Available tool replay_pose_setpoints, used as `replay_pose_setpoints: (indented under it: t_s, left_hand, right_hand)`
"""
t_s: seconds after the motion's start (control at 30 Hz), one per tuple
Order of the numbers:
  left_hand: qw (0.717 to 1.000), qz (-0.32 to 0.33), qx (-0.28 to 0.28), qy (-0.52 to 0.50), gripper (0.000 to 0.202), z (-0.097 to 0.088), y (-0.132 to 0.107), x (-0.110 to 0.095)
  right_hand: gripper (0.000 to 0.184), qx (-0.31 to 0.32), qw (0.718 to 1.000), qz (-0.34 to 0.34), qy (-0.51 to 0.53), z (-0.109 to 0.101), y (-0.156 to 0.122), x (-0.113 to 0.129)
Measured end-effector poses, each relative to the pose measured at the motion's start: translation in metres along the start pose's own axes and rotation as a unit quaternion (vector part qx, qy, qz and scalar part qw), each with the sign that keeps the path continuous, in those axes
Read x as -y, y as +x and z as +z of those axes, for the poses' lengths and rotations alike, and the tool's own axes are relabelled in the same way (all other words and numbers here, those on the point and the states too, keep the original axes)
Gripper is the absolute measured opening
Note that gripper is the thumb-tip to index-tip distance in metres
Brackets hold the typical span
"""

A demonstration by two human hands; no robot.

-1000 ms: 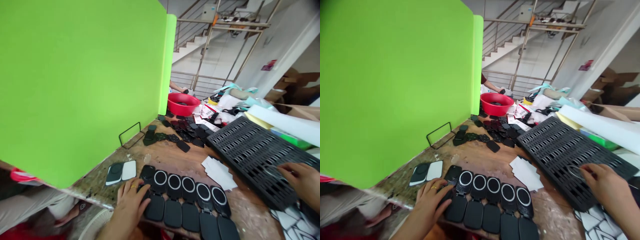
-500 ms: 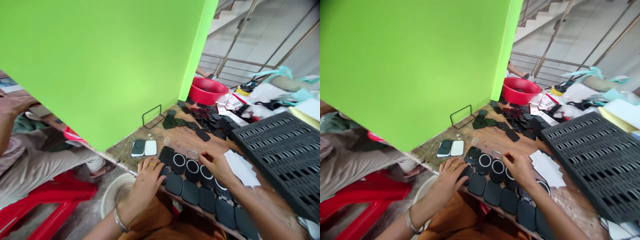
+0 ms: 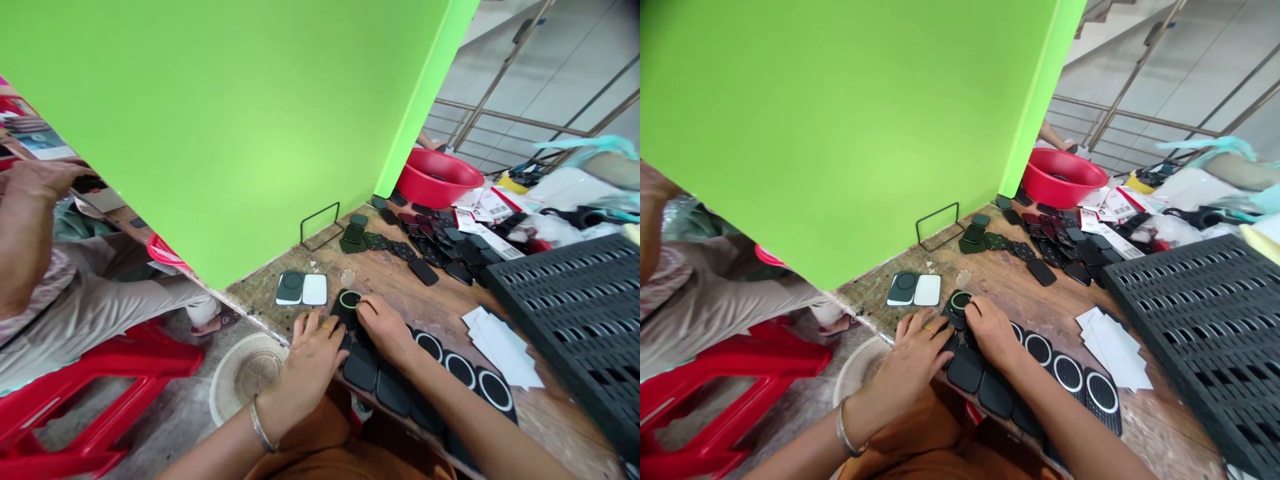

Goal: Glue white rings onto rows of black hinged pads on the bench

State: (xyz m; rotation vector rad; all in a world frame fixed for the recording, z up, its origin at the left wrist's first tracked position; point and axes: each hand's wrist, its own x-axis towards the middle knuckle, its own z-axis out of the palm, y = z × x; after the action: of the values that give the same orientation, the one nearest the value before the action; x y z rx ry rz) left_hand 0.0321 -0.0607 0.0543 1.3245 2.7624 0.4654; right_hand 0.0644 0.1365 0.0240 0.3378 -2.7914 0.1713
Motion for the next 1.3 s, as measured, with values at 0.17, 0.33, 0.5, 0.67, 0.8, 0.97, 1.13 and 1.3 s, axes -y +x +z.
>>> replay_pose_setpoints:
  t_s: [0.17, 0.33, 0.5, 0.67, 0.8, 0.97, 1.13, 1.3]
  left_hand:
    - [1.000, 0.014, -0.008, 0.001, 0.029, 0.005, -0.003, 0.004]
    - [1.000, 0.024, -0.016, -0.006, 0.029, 0.011, -0.004, 0.007]
    - [1.000, 0.022, -0.012, -0.008, 0.028, 0.008, -0.003, 0.006]
    - [1.000, 0.017, -0.006, -0.006, 0.025, -0.001, 0.001, 0.003]
    - [0.999, 0.015, -0.030, 0.006, 0.029, -0.002, 0.011, 0.002]
    - [0.998, 0.026, -0.034, 0.049, 0.030, 0.006, 0.022, 0.004]
    - [0.996, 0.040, -0.041, 0.074, 0.029, 0.009, 0.026, 0.009]
    - [0.991, 0.063, -0.061, 0.103, 0.030, 0.016, 0.026, 0.017]
  right_hand:
    - [0.017, 0.031, 0.999, -0.017, -0.034, -0.002, 0.005, 0.009]
    - [0.015, 0.053, 0.997, -0.024, -0.058, -0.007, 0.009, 0.013]
    - [0.012, 0.077, 0.994, -0.020, -0.069, -0.007, 0.010, 0.012]
    - [0.018, 0.035, 0.999, 0.009, -0.010, -0.006, 0.006, 0.004]
    - [0.020, 0.021, 0.999, 0.031, 0.030, -0.012, 0.001, 0.000]
    - [0.019, 0.048, 0.999, 0.005, 0.012, -0.011, 0.003, 0.008]
    - [0.017, 0.063, 0.997, 0.032, 0.017, -0.014, 0.004, 0.014]
    - [0.028, -0.041, 0.978, 0.128, 0.159, -0.039, -0.037, 0.004]
